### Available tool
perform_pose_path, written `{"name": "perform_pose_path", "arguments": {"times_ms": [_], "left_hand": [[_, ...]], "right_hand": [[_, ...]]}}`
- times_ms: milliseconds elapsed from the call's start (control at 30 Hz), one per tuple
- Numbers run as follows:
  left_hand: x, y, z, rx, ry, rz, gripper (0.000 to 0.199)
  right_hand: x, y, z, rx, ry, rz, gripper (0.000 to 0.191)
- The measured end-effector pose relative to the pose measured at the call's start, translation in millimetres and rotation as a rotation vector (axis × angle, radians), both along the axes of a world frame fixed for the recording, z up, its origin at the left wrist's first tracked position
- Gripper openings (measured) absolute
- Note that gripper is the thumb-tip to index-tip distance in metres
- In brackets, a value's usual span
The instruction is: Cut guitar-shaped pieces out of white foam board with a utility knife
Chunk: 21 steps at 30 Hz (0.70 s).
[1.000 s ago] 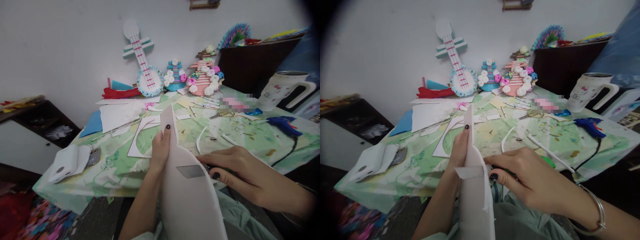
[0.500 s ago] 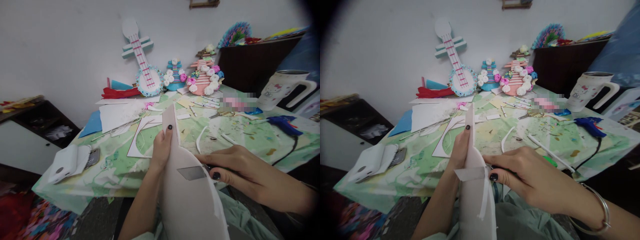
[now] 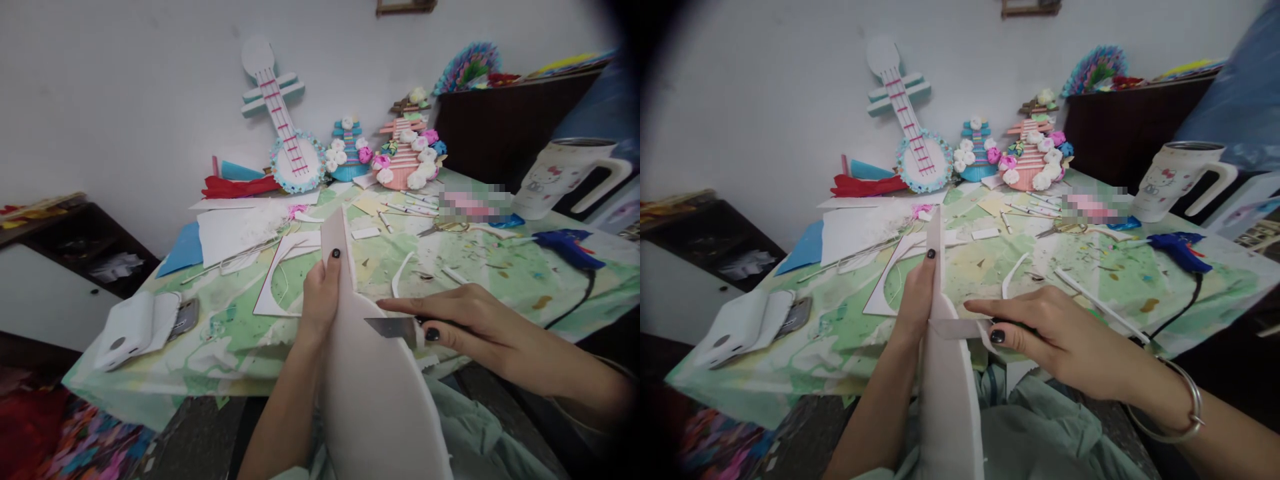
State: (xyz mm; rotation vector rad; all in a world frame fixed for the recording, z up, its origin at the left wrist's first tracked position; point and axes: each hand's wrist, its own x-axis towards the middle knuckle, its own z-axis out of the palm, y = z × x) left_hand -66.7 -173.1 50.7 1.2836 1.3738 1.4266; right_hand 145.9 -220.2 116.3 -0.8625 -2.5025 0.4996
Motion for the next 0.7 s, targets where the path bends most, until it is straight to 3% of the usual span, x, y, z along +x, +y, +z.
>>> {"name": "perform_pose_path", "arguments": {"times_ms": [200,400,700], "left_hand": [[-2,0,3.4,-0.009,0.041,0.041,0.052],[0,-1,3.9,-0.023,0.082,0.025,0.051],[5,-2,6.3,-0.021,0.049,-0.024,0.051]], "right_hand": [[0,-8,6.4,-0.02,-0.015,0.033,0.039],[-6,-13,12.0,-0.209,-0.037,0.107,0.035],[-9,-11,18.3,-0.195,-0.057,0.116,0.033]]}}
